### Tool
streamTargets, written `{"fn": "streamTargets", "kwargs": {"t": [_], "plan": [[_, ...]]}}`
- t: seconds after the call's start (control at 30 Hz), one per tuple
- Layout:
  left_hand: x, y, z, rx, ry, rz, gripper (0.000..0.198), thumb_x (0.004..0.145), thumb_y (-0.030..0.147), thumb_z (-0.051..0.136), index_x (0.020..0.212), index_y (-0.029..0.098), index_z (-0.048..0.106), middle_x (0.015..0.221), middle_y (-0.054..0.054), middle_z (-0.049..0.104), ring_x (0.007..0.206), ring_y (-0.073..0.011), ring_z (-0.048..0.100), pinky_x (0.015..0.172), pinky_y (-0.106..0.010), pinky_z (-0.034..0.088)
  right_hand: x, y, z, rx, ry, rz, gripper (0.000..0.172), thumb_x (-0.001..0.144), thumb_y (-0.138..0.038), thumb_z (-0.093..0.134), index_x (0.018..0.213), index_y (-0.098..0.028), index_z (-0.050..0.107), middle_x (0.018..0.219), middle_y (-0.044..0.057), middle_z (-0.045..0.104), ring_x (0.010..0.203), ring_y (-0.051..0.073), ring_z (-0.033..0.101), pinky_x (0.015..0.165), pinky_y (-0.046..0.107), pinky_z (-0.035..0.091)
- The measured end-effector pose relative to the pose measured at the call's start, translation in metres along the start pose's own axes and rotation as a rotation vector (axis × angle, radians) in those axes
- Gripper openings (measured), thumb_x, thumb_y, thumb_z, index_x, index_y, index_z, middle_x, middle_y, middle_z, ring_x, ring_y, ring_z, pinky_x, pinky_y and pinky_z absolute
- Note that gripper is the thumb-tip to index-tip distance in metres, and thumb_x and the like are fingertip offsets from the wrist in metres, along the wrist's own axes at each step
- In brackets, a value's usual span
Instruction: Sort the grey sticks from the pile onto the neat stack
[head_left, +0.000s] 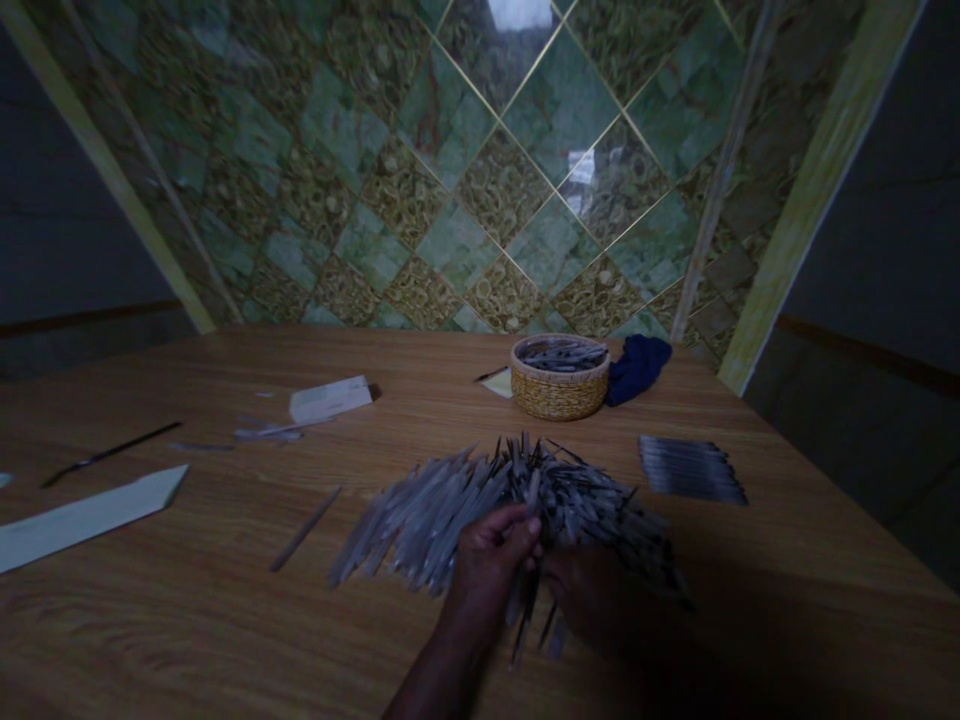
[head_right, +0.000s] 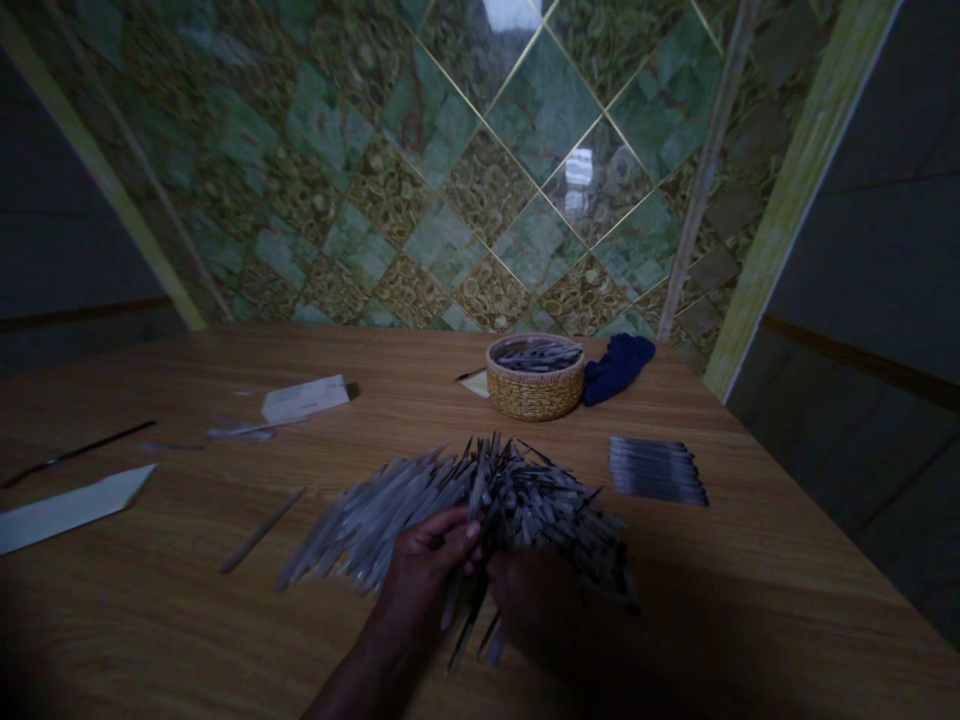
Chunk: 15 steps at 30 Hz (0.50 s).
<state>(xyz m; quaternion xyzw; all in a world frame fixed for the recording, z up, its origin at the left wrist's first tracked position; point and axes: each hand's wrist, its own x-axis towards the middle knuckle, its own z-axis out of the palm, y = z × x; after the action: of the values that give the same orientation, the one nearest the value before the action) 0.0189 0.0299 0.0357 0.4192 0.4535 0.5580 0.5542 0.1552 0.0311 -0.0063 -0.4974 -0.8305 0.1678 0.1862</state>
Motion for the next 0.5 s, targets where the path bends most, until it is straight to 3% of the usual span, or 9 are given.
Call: {"fn": "streamTargets", "kwargs": {"t": [0.1, 0.17, 0.27, 0.37, 0.5], "plan": [[0.001, -0.002, -0.002, 0.044, -0.049, -0.022, 0.026, 0.06, 0.029, 0.074, 0.079, 0.012, 0.07, 0.049, 0.0, 0.06, 0.046, -0.0094, 0.05, 0.047, -0.019, 0.038, 0.001, 0.012, -0.028, 0.254, 0.116, 0.102, 0.015, 0.073, -0.017, 0.049, 0.072, -0.018, 0.063, 0.068, 0.001, 0.066, 0.064, 0.013, 0.06, 0.056, 0.021, 0.042], [0.001, -0.004, -0.002, 0.089, -0.092, -0.025, 0.028, 0.061, 0.031, 0.074, 0.081, 0.012, 0.071, 0.052, 0.0, 0.061, 0.048, -0.01, 0.05, 0.048, -0.02, 0.039, 0.0, 0.019, -0.05, 0.573, 0.137, 0.235, 0.012, 0.071, -0.023, 0.053, 0.075, -0.018, 0.062, 0.057, -0.001, 0.063, 0.048, 0.013, 0.057, 0.044, 0.021, 0.04], [-0.001, -0.005, -0.002, 0.173, -0.167, 0.004, 0.027, 0.063, 0.033, 0.072, 0.081, 0.013, 0.072, 0.058, -0.001, 0.061, 0.053, -0.0114, 0.05, 0.052, -0.022, 0.04, -0.005, 0.023, -0.077, 0.903, 0.234, 0.266, 0.015, 0.062, -0.029, 0.065, 0.07, -0.017, 0.061, 0.048, -0.004, 0.059, 0.04, 0.012, 0.053, 0.04, 0.021, 0.039], [-0.005, -0.004, -0.001, 0.259, -0.282, 0.039, 0.024, 0.068, 0.033, 0.068, 0.082, 0.014, 0.072, 0.07, -0.003, 0.064, 0.065, -0.0151, 0.054, 0.061, -0.025, 0.042, -0.009, 0.021, -0.092, 1.058, 0.299, 0.248, 0.018, 0.058, -0.027, 0.07, 0.067, -0.015, 0.061, 0.045, -0.004, 0.057, 0.037, 0.011, 0.052, 0.038, 0.02, 0.038], [-0.008, -0.004, 0.0, 0.406, -0.378, 0.101, 0.022, 0.074, 0.033, 0.063, 0.082, 0.014, 0.071, 0.073, -0.004, 0.064, 0.07, -0.0166, 0.053, 0.063, -0.025, 0.042, -0.012, 0.019, -0.093, 1.107, 0.312, 0.221, 0.014, 0.063, -0.026, 0.068, 0.068, -0.014, 0.063, 0.047, -0.003, 0.058, 0.036, 0.009, 0.05, 0.038, 0.019, 0.037]]}}
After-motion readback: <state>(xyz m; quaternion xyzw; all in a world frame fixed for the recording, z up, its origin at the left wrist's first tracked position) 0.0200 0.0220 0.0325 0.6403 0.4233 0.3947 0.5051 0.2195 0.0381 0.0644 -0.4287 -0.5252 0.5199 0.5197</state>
